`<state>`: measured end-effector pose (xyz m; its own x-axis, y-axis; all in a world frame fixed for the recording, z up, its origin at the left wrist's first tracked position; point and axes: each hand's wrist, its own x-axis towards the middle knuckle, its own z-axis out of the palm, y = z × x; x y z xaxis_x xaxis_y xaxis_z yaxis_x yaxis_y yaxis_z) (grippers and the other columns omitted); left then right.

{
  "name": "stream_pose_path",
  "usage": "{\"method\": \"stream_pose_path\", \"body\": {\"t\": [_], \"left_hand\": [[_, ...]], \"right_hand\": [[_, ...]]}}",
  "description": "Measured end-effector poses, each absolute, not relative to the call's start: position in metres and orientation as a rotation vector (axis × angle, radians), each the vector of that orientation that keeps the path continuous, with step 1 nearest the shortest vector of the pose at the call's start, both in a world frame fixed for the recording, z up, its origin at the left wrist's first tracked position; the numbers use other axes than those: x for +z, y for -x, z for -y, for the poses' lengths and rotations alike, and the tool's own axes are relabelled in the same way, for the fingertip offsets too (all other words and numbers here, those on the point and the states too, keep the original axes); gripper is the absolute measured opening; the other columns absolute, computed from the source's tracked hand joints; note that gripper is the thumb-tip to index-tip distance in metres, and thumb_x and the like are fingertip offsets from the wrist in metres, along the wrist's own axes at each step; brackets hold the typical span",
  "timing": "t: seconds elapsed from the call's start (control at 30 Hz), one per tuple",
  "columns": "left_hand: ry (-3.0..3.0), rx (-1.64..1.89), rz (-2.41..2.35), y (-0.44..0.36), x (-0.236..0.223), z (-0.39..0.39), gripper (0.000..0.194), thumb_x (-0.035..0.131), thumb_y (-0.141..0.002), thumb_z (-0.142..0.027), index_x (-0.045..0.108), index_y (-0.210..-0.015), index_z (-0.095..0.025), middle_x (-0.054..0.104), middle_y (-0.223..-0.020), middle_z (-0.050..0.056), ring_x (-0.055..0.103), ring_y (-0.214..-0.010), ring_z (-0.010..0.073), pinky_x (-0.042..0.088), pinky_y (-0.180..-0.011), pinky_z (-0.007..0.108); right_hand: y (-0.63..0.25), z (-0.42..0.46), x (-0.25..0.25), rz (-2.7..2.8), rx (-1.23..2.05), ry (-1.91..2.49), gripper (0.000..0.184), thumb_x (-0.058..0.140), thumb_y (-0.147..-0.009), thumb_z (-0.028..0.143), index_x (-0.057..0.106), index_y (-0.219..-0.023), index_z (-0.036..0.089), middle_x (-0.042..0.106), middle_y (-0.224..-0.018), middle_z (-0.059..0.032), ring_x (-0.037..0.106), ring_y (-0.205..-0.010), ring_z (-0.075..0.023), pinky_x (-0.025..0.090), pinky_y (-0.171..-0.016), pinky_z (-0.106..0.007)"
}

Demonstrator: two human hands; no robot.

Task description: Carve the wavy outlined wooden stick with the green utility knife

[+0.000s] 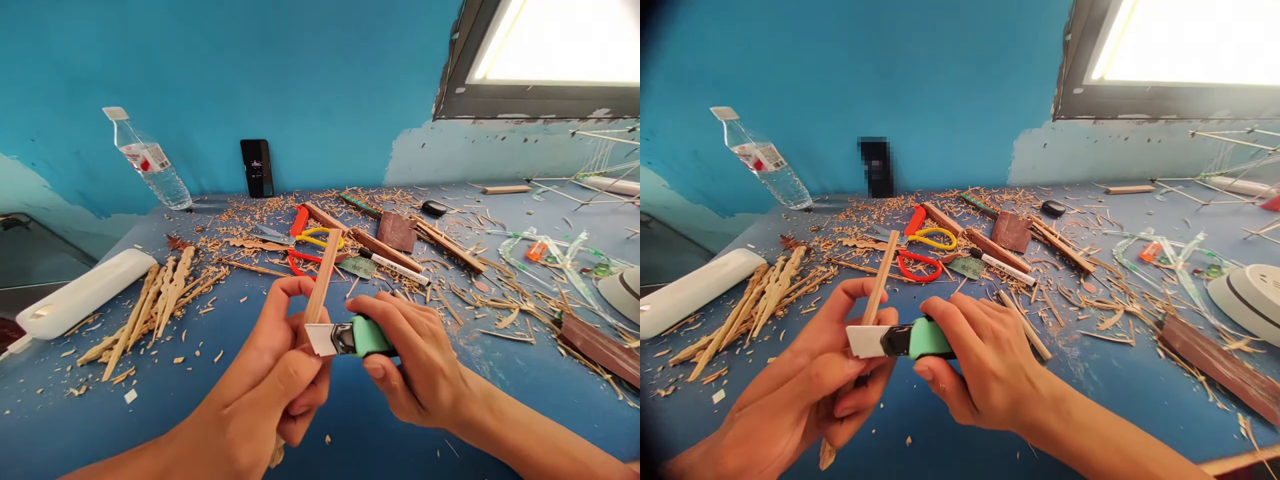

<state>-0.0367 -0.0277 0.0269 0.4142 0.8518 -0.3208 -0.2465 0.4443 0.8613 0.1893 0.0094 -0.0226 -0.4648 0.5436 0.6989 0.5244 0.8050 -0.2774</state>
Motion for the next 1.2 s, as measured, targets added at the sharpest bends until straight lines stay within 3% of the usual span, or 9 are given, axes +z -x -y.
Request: {"method": "stream_pose_path", "body": {"t": [0.2,0.33,0.5,0.83,0.93,1.0,1.07,1.13,1.2], "left_hand": [[-0.686,0.821,-0.87,0.028,0.032,0.03,0.053,0.089,-0.086,-0.053,0.046,-0.108,-0.033,0.056,-0.072,-0.009,0.038,-0.054,0.0073,0.031,-0.044,0.009],[-0.636,0.872,-0.843,0.025,0.03,0.03,0.054,0.089,-0.088,-0.064,0.051,-0.094,-0.026,0.06,-0.069,-0.006,0.041,-0.054,0.0068,0.038,-0.044,0.01],[-0.663,0.866,-0.728,0.025,0.03,0.03,0.045,0.089,-0.093,-0.056,0.06,-0.09,-0.022,0.061,-0.074,-0.005,0.047,-0.057,0.0056,0.043,-0.048,0.009],[-0.676,0.885,-0.806,0.014,0.053,0.027,0.064,0.099,-0.079,-0.055,0.047,-0.076,-0.02,0.045,-0.063,-0.009,0.023,-0.049,0.0025,0.026,-0.037,0.007],[-0.699,0.898,-0.868,0.011,0.055,0.031,0.067,0.1,-0.077,-0.057,0.045,-0.069,-0.019,0.039,-0.058,-0.01,0.019,-0.047,0.0017,0.026,-0.034,0.007],[-0.664,0.883,-0.872,0.014,0.057,0.035,0.068,0.1,-0.075,-0.062,0.047,-0.072,-0.019,0.041,-0.059,-0.01,0.018,-0.047,0.0018,0.024,-0.033,0.006],[-0.675,0.997,-0.885,0.02,0.063,0.033,0.06,0.104,-0.072,-0.05,0.053,-0.077,-0.019,0.046,-0.063,-0.009,0.023,-0.049,0.0023,0.03,-0.034,0.007],[-0.771,1.118,-0.927,0.026,0.076,0.024,0.034,0.087,-0.089,-0.031,0.059,-0.078,-0.017,0.052,-0.068,-0.004,0.036,-0.052,0.0057,0.041,-0.038,0.01],[-0.852,1.21,-0.901,0.029,0.092,0.012,0.022,0.065,-0.099,-0.018,0.06,-0.078,-0.017,0.052,-0.068,-0.001,0.044,-0.055,0.0091,0.05,-0.043,0.014]], "right_hand": [[-0.19,-0.007,-0.02,2.155,0.038,0.761,0.041,0.032,-0.121,0.052,0.055,-0.132,0.019,0.068,-0.087,-0.0022,0.062,-0.067,-0.0179,0.046,-0.061,-0.034],[-0.19,-0.011,-0.021,2.153,0.057,0.764,0.04,0.033,-0.121,0.051,0.055,-0.132,0.019,0.067,-0.087,-0.0016,0.06,-0.066,-0.0175,0.045,-0.061,-0.033],[-0.19,-0.013,-0.019,2.141,0.037,0.741,0.041,0.031,-0.121,0.051,0.056,-0.131,0.02,0.068,-0.088,-0.0019,0.059,-0.065,-0.0173,0.043,-0.06,-0.033],[-0.187,-0.035,-0.011,2.079,-0.072,0.748,0.051,0.037,-0.119,0.062,0.065,-0.118,0.02,0.068,-0.085,-0.003,0.053,-0.066,-0.0165,0.038,-0.062,-0.034],[-0.19,-0.081,-0.001,1.953,-0.036,0.916,0.05,0.039,-0.118,0.061,0.068,-0.111,0.02,0.068,-0.085,-0.0035,0.055,-0.067,-0.0157,0.041,-0.061,-0.031],[-0.198,-0.115,0.013,1.81,-0.011,1.045,0.043,0.052,-0.116,0.059,0.068,-0.108,0.02,0.063,-0.083,0.0016,0.052,-0.062,-0.0124,0.047,-0.061,-0.028],[-0.204,-0.138,0.028,1.742,0.027,1.087,0.039,0.061,-0.113,0.057,0.068,-0.11,0.019,0.065,-0.088,0.0017,0.057,-0.066,-0.0123,0.053,-0.064,-0.028],[-0.204,-0.143,0.043,1.791,0.088,1.026,0.041,0.059,-0.113,0.059,0.068,-0.107,0.019,0.061,-0.081,0.0036,0.054,-0.063,-0.0119,0.05,-0.063,-0.028],[-0.196,-0.131,0.055,1.867,0.151,0.903,0.047,0.045,-0.118,0.061,0.065,-0.104,0.021,0.055,-0.073,0.0051,0.048,-0.06,-0.0116,0.044,-0.061,-0.028]]}}
